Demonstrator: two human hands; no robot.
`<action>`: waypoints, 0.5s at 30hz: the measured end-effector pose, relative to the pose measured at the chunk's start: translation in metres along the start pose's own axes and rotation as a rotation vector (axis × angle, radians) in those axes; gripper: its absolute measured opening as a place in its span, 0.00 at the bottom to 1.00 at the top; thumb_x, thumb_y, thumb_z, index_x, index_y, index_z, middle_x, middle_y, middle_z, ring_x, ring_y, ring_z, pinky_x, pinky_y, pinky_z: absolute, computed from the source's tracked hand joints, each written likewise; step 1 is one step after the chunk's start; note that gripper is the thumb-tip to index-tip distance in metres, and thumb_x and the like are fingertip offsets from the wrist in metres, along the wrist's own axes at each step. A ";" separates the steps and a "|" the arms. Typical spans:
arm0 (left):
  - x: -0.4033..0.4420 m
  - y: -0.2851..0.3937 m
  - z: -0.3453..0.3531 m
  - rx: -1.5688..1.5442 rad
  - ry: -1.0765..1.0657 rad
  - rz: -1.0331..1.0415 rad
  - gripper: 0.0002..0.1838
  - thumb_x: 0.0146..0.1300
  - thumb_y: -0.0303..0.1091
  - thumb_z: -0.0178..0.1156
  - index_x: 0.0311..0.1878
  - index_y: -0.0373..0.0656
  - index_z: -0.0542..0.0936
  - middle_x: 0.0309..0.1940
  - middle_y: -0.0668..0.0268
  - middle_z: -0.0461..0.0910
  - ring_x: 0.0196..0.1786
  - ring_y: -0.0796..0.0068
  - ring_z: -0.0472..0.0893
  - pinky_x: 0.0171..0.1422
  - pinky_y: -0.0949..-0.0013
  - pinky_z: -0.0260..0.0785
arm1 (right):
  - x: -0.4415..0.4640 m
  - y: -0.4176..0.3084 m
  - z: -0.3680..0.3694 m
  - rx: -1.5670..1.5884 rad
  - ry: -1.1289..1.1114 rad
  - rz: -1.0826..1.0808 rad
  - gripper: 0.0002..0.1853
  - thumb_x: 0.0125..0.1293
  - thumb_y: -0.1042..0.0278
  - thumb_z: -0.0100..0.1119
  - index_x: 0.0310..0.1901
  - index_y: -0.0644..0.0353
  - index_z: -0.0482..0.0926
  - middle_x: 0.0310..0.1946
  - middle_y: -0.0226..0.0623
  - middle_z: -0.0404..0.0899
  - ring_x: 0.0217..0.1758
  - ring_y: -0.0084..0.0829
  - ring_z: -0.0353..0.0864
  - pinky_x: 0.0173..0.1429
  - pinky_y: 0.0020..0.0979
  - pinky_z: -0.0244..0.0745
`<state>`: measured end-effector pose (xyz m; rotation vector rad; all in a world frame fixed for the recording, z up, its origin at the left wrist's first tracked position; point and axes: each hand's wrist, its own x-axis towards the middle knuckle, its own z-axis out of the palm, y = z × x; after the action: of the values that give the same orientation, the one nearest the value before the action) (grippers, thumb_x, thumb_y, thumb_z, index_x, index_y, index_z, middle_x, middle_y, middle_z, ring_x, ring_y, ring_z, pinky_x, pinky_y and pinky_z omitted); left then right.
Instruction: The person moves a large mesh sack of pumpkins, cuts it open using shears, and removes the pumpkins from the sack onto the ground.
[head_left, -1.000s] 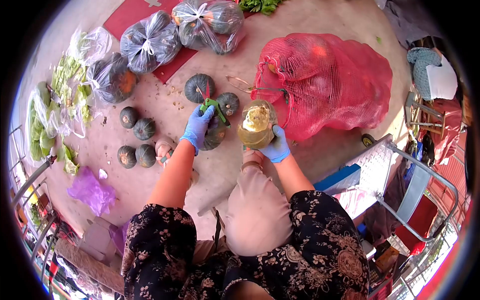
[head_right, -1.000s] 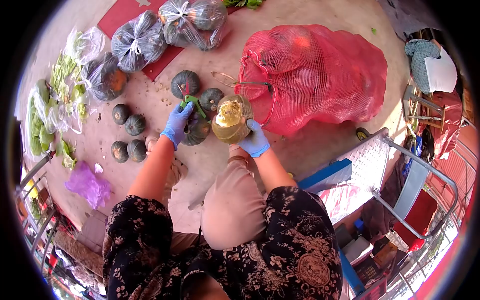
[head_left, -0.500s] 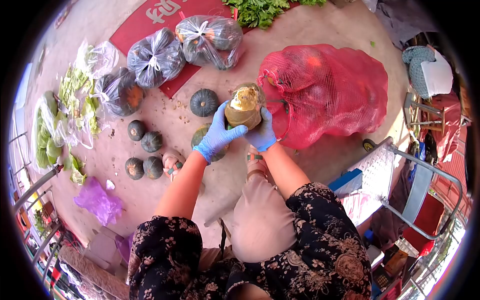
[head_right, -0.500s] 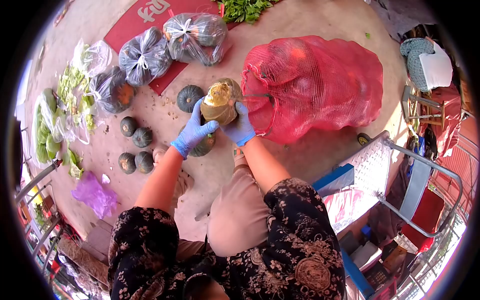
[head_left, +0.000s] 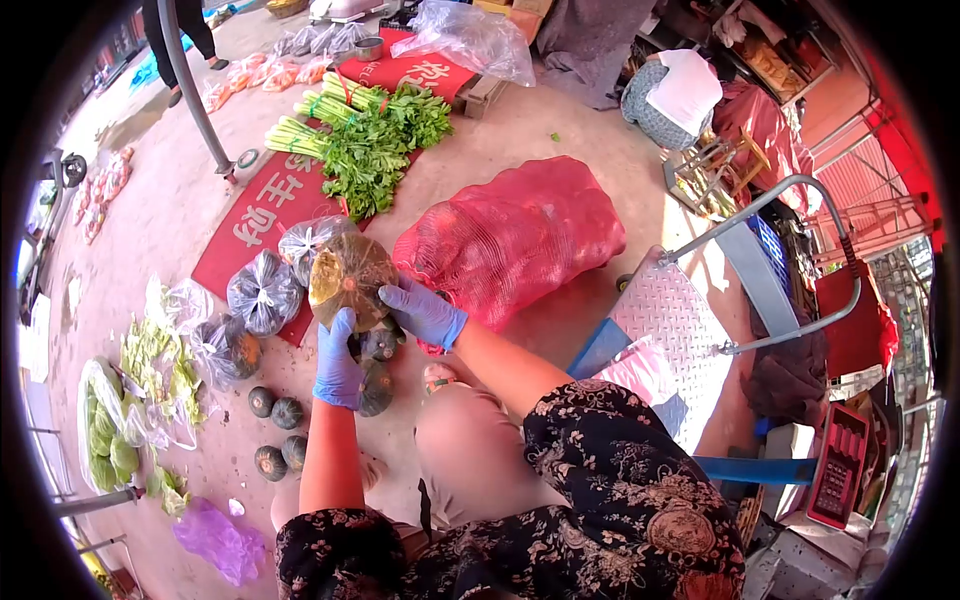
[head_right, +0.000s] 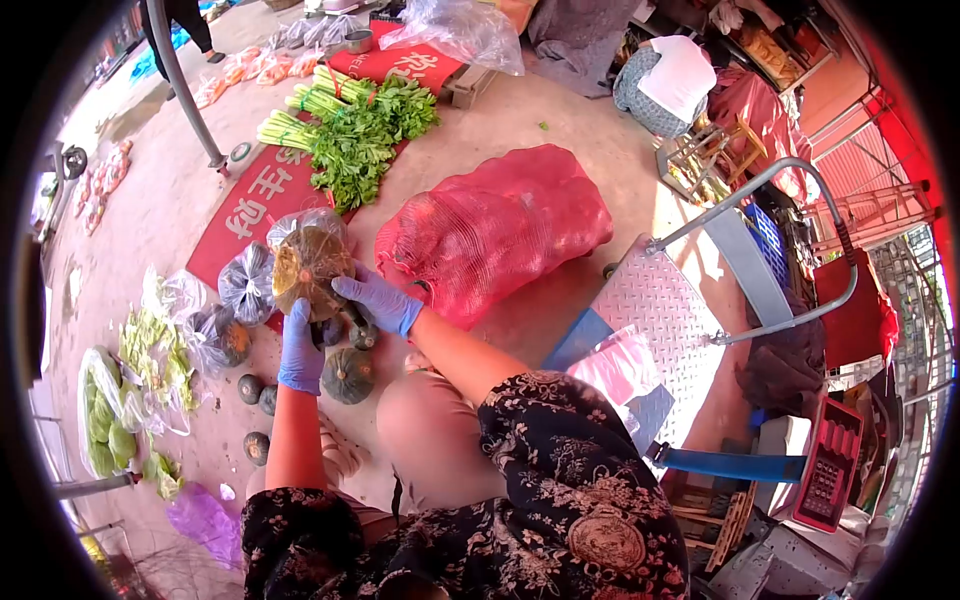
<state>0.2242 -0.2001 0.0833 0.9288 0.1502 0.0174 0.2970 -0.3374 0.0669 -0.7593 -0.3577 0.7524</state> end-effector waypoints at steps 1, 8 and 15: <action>-0.004 0.002 -0.004 0.004 -0.025 -0.019 0.36 0.50 0.52 0.62 0.57 0.40 0.65 0.45 0.66 0.74 0.42 0.76 0.75 0.44 0.72 0.68 | -0.007 -0.016 0.011 -0.039 -0.039 0.013 0.34 0.57 0.55 0.60 0.61 0.60 0.59 0.54 0.33 0.68 0.57 0.26 0.67 0.61 0.30 0.62; -0.084 0.039 0.042 -0.158 0.018 0.114 0.34 0.51 0.55 0.59 0.56 0.42 0.67 0.46 0.68 0.74 0.43 0.80 0.74 0.42 0.76 0.65 | -0.065 -0.057 0.086 -0.162 -0.198 0.128 0.26 0.62 0.65 0.49 0.60 0.64 0.59 0.54 0.35 0.67 0.55 0.27 0.68 0.56 0.29 0.67; -0.213 0.088 0.031 -0.016 0.243 0.568 0.31 0.53 0.49 0.58 0.56 0.41 0.65 0.45 0.64 0.75 0.41 0.76 0.77 0.37 0.73 0.72 | -0.060 0.056 0.156 -1.019 -0.303 -0.299 0.17 0.53 0.81 0.56 0.46 0.61 0.74 0.44 0.37 0.75 0.47 0.33 0.75 0.49 0.29 0.71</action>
<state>0.0217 -0.1896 0.1976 0.9259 0.1062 0.6578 0.1437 -0.2773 0.1311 -1.5017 -1.1482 0.3597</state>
